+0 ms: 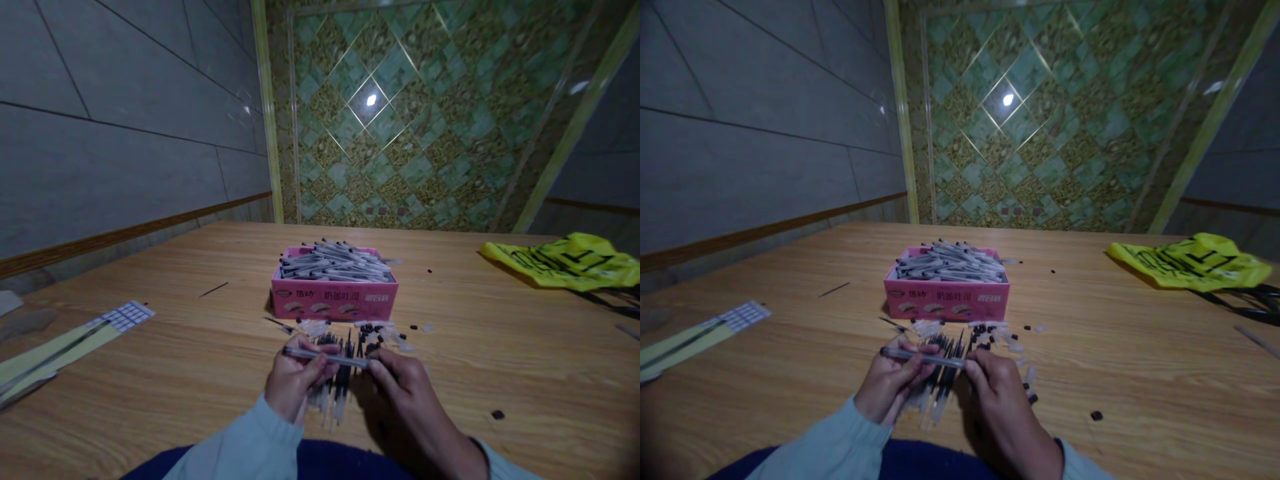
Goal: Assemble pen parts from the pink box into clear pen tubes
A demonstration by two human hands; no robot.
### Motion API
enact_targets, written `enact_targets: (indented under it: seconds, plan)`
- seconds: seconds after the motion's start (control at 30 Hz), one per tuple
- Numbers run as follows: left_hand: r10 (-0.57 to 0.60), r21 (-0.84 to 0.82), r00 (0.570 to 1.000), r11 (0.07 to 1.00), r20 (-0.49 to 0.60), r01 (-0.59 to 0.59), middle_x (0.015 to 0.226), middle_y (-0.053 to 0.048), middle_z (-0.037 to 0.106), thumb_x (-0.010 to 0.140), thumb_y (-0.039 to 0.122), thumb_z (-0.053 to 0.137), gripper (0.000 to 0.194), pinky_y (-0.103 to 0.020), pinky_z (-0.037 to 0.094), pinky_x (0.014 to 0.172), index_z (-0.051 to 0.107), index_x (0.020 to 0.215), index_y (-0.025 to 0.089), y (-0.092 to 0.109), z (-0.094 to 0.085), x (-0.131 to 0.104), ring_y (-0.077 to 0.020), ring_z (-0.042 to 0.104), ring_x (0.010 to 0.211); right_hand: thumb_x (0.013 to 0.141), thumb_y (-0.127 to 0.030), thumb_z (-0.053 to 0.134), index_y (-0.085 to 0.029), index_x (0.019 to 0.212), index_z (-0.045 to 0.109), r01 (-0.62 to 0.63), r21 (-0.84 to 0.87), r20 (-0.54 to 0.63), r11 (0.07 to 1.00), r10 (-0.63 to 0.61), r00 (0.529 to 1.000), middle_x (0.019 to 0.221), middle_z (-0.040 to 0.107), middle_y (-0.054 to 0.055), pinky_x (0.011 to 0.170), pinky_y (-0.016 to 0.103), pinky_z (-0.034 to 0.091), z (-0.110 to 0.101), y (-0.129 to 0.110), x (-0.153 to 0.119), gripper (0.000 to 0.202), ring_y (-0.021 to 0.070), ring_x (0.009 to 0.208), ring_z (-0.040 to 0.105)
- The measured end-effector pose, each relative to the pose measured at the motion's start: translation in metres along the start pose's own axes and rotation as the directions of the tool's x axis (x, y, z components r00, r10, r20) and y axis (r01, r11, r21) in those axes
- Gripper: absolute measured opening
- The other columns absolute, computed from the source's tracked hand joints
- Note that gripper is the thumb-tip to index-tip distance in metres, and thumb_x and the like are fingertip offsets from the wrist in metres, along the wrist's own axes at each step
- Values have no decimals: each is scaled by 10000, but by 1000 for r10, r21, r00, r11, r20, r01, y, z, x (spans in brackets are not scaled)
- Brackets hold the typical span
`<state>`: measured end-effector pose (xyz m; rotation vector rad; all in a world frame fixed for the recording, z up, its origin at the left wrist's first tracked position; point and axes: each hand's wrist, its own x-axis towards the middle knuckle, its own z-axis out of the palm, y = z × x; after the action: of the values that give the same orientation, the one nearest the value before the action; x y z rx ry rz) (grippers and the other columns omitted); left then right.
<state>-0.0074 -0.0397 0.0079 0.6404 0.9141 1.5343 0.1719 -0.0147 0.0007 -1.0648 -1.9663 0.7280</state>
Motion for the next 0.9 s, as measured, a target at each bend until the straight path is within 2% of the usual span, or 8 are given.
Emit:
enact_targets:
  seconds: [0.1,0.17,0.3,0.43,0.6,0.77,0.83,0.9]
  plan:
    - [112,91,990,989,81,-119,763,-105,737,573,217,796,378,-280,559,622,435,676,174,2,2,-3,-224,701,733,821,-493,486,-177,583,463,-191,268,81,944,176,981,509,422,-29,451,219,264,5,8,3,396,98,474,379]
    - [151,131,979,977,135,-169,760,-116,736,594,239,784,359,-286,559,615,442,675,173,3,3,-5,-228,701,723,764,-565,529,-179,584,457,-322,466,227,824,240,944,463,364,-57,403,210,216,8,14,5,432,73,406,300]
    - [174,140,966,969,189,-202,745,-109,735,597,259,781,358,-279,557,589,443,683,181,4,3,-6,-238,701,736,694,-588,603,-184,566,429,-473,676,460,565,177,870,407,313,-84,341,195,143,7,20,6,458,41,326,209]
    - [202,147,953,960,227,-239,729,-98,733,606,267,776,351,-269,555,567,444,678,179,2,1,-4,-224,701,704,720,-526,609,-188,574,411,-583,686,582,435,153,799,402,281,-100,301,180,122,2,18,5,418,32,310,159]
    - [137,119,988,982,71,-145,740,-71,733,567,235,798,394,-271,566,612,436,712,177,3,0,0,-216,701,731,705,-558,627,-154,565,468,-459,584,398,670,257,881,408,380,-73,316,163,157,1,7,10,456,26,317,260]
    - [97,81,995,992,-34,-93,710,-63,726,529,210,814,418,-266,572,616,434,700,173,5,2,1,-231,702,731,786,-537,532,-152,661,528,-393,520,308,759,262,915,452,470,-46,343,186,307,5,-3,10,405,76,337,402]
    - [78,61,994,995,-78,-73,699,-60,723,507,199,823,422,-260,573,615,448,697,170,5,1,3,-229,702,717,820,-435,533,-151,754,579,-234,417,159,878,183,970,557,556,-10,445,213,393,5,-5,8,295,110,467,506]
    - [63,38,991,998,-118,-59,692,-58,722,491,184,829,423,-250,573,621,467,708,165,5,-1,5,-210,701,697,825,-315,548,-162,839,620,-21,182,19,983,17,1000,706,625,30,581,249,432,2,-7,6,170,144,643,563]
